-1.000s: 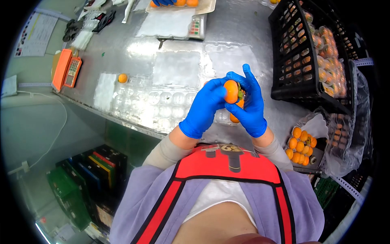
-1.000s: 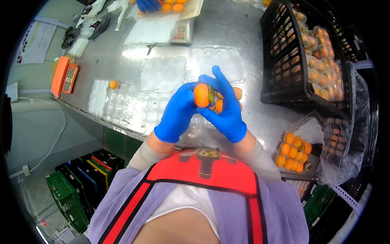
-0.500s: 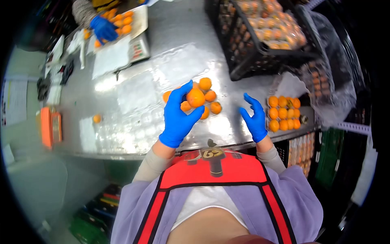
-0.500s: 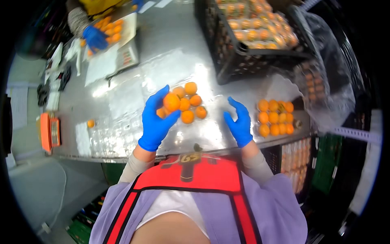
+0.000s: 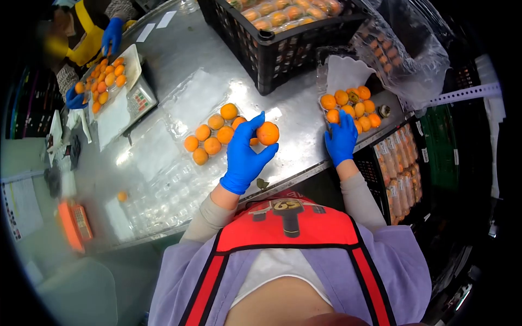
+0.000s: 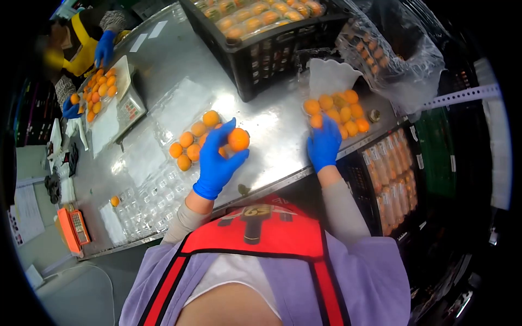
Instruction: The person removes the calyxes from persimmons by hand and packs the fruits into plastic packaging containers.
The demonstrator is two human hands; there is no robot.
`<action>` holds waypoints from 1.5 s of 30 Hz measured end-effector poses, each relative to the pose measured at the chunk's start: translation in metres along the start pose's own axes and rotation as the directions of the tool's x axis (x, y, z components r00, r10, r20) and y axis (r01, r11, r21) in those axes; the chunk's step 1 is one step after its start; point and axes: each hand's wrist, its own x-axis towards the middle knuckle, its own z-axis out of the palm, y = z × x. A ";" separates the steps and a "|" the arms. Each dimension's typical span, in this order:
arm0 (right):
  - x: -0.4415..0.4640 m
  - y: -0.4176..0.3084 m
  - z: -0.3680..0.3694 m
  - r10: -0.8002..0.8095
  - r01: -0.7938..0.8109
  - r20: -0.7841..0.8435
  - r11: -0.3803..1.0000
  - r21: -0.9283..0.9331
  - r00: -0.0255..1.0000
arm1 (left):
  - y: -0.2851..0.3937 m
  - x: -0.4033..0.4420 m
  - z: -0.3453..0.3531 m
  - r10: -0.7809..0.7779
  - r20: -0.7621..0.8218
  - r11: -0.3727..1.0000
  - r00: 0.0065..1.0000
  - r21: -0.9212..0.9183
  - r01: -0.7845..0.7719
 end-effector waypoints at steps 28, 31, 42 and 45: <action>0.019 -0.055 -0.014 -0.041 0.109 -0.124 0.783 0.612 0.991 | -0.033 -0.022 0.011 -0.154 0.045 0.985 0.987 -0.067 0.157; 0.050 -0.023 -0.006 0.098 -0.006 -0.094 0.724 0.690 0.991 | -0.050 -0.027 0.012 -0.123 0.030 0.992 0.992 0.005 0.123; 0.050 -0.005 0.022 -0.015 0.005 0.019 0.894 0.447 1.000 | -0.058 -0.034 0.018 -0.072 0.054 0.991 0.996 0.117 0.065; 0.053 -0.018 0.013 -0.078 0.091 -0.047 0.824 0.559 0.996 | -0.057 -0.034 0.021 -0.036 0.066 0.985 0.997 0.169 0.024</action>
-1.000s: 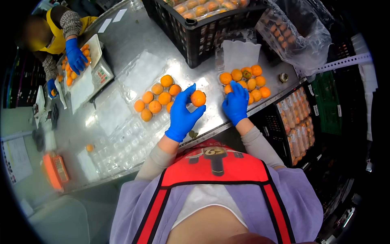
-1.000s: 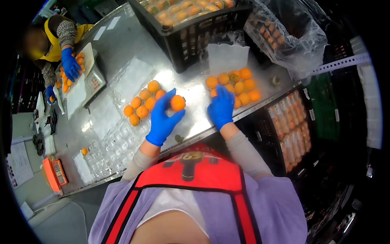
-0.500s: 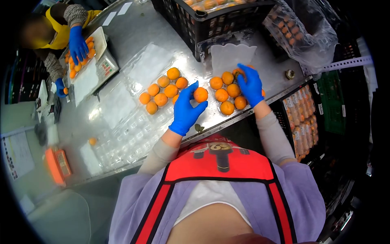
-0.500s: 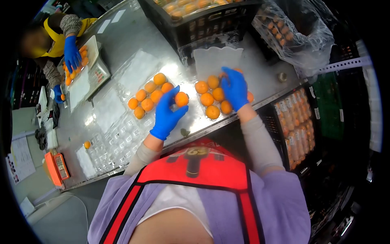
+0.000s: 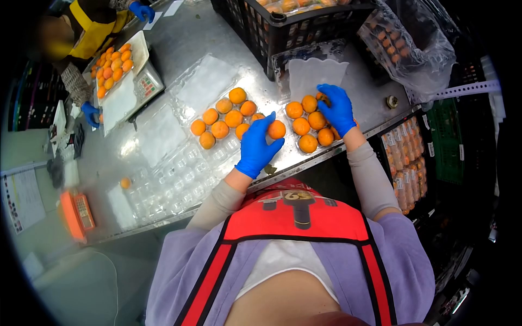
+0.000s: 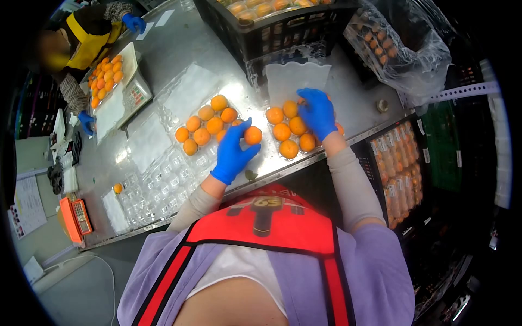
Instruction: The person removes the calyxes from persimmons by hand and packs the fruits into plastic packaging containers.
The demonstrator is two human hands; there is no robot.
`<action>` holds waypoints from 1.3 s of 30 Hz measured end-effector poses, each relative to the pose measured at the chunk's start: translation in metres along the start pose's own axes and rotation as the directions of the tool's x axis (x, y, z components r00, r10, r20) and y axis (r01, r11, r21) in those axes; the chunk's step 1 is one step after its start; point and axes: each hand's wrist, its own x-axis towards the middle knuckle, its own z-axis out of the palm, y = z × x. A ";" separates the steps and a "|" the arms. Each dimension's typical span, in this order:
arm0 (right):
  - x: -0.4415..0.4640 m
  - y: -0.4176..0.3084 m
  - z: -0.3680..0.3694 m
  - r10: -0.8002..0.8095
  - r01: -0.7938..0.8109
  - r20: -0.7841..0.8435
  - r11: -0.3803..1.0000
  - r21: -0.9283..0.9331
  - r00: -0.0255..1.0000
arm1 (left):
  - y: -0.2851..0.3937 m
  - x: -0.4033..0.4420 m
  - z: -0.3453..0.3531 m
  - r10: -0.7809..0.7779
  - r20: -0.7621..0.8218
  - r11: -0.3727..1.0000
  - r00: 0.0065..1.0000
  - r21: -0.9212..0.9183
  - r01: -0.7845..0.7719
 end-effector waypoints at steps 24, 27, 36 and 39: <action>0.047 0.023 0.004 0.357 -0.295 0.092 0.572 0.766 0.930 | -0.003 0.100 0.083 0.136 0.189 0.926 0.973 0.324 -0.193; 0.054 0.039 0.030 0.366 -0.287 0.051 0.627 0.724 0.929 | -0.006 0.101 0.087 0.114 0.212 0.911 0.971 0.368 -0.187; 0.043 0.049 0.017 0.262 -0.286 0.147 0.942 0.177 0.954 | -0.021 0.033 0.033 0.228 0.011 0.964 0.974 0.137 -0.227; 0.042 0.051 0.010 0.121 -0.126 0.063 0.989 0.077 0.991 | -0.030 -0.006 -0.002 0.064 -0.084 0.998 0.994 0.029 -0.062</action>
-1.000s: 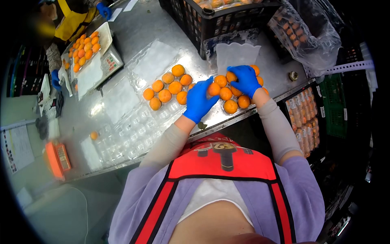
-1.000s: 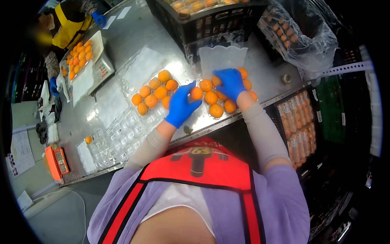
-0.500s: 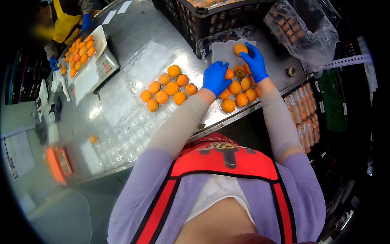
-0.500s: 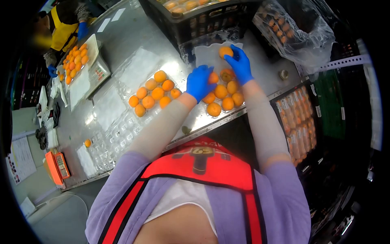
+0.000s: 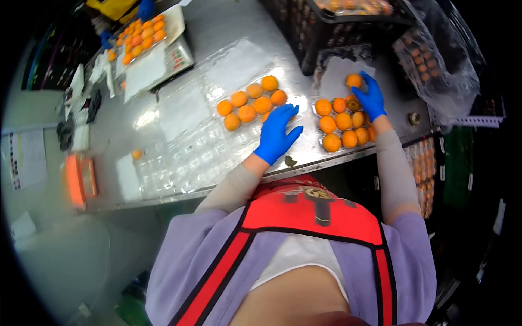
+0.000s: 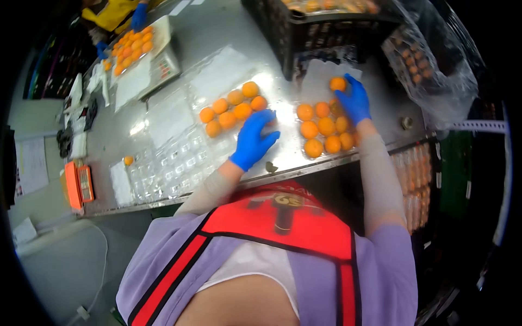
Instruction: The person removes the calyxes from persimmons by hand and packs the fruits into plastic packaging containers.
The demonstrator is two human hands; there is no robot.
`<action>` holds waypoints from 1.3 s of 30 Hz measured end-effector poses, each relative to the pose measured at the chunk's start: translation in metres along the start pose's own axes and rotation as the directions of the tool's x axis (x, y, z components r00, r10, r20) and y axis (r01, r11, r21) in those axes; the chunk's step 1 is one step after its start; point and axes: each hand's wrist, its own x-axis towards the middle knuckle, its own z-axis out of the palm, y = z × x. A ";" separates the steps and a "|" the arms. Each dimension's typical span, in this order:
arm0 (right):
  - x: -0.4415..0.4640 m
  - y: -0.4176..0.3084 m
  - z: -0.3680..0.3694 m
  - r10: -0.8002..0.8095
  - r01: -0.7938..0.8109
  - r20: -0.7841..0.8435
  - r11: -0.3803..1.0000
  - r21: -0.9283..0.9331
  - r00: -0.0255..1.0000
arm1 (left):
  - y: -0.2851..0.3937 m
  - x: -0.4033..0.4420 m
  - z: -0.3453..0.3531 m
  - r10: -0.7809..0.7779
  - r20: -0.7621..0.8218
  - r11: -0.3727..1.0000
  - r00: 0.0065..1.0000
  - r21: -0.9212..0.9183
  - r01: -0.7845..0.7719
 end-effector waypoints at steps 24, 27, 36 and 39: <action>-0.086 -0.087 0.033 0.109 -0.155 0.123 0.868 0.472 0.986 | -0.016 -0.002 -0.035 -0.050 -0.102 0.825 0.994 0.557 0.099; -0.093 -0.079 0.039 0.098 -0.154 0.133 0.835 0.528 0.986 | -0.020 0.008 -0.018 0.004 -0.028 0.835 1.000 0.550 0.012; -0.105 -0.096 0.037 0.018 -0.097 0.179 0.894 0.438 0.984 | -0.025 0.026 0.004 0.042 -0.014 0.815 0.999 0.579 -0.026; -0.103 -0.120 0.026 0.085 -0.259 0.299 0.747 0.612 0.951 | 0.007 0.026 -0.011 0.125 -0.099 0.876 0.987 0.477 -0.064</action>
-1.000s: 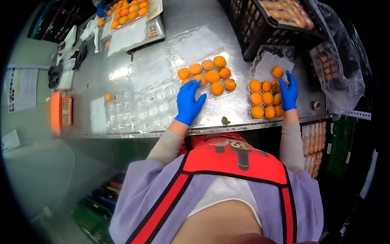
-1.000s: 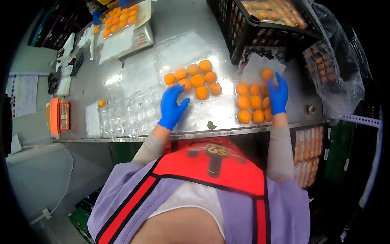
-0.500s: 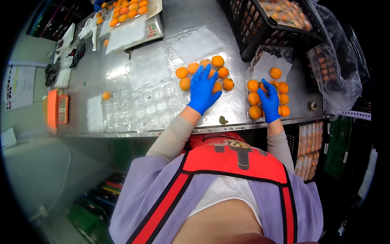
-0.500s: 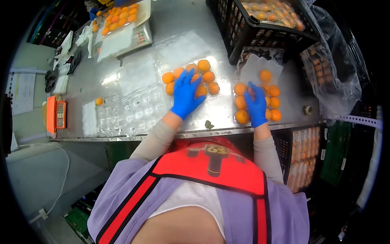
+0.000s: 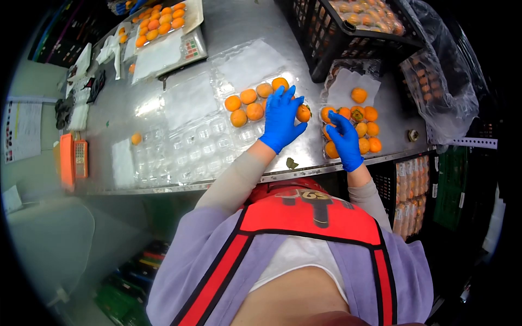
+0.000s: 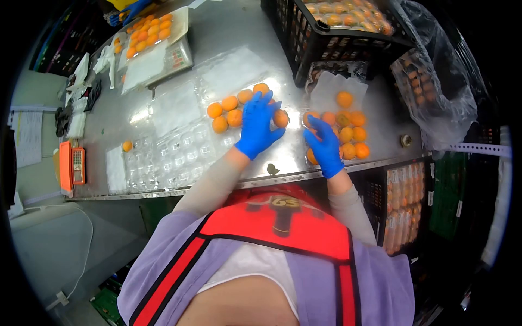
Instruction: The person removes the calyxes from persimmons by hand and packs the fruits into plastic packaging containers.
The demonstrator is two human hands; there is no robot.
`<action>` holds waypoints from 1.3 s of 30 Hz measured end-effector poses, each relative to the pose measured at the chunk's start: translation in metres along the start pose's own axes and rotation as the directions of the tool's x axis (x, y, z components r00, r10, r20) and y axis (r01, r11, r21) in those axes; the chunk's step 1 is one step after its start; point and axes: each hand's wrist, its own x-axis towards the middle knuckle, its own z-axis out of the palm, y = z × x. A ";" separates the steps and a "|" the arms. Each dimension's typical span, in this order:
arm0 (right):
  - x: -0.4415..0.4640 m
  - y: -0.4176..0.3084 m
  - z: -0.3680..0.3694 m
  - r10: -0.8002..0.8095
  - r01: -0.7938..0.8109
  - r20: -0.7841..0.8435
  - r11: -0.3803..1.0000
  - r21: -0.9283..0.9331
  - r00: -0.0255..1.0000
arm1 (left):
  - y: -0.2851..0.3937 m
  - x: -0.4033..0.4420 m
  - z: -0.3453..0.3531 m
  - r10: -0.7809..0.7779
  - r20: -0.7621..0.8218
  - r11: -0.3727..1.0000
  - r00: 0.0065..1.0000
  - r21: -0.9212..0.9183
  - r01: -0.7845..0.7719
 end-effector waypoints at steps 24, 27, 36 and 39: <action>0.004 -0.099 0.044 0.056 -0.104 0.113 0.868 0.486 0.992 | 0.052 0.004 -0.066 0.029 -0.183 0.928 0.983 -0.360 -0.094; 0.000 -0.106 0.045 0.052 -0.117 0.147 0.871 0.477 0.988 | 0.049 0.004 -0.066 0.025 -0.191 0.914 0.981 -0.393 -0.100; 0.008 -0.075 0.038 0.148 -0.243 0.198 0.720 0.650 0.969 | 0.051 0.008 -0.061 0.045 -0.064 0.901 0.997 -0.429 -0.068; 0.011 -0.080 0.033 0.253 -0.361 0.259 0.591 0.722 0.932 | 0.049 0.005 -0.064 0.033 0.005 0.873 0.999 -0.487 -0.026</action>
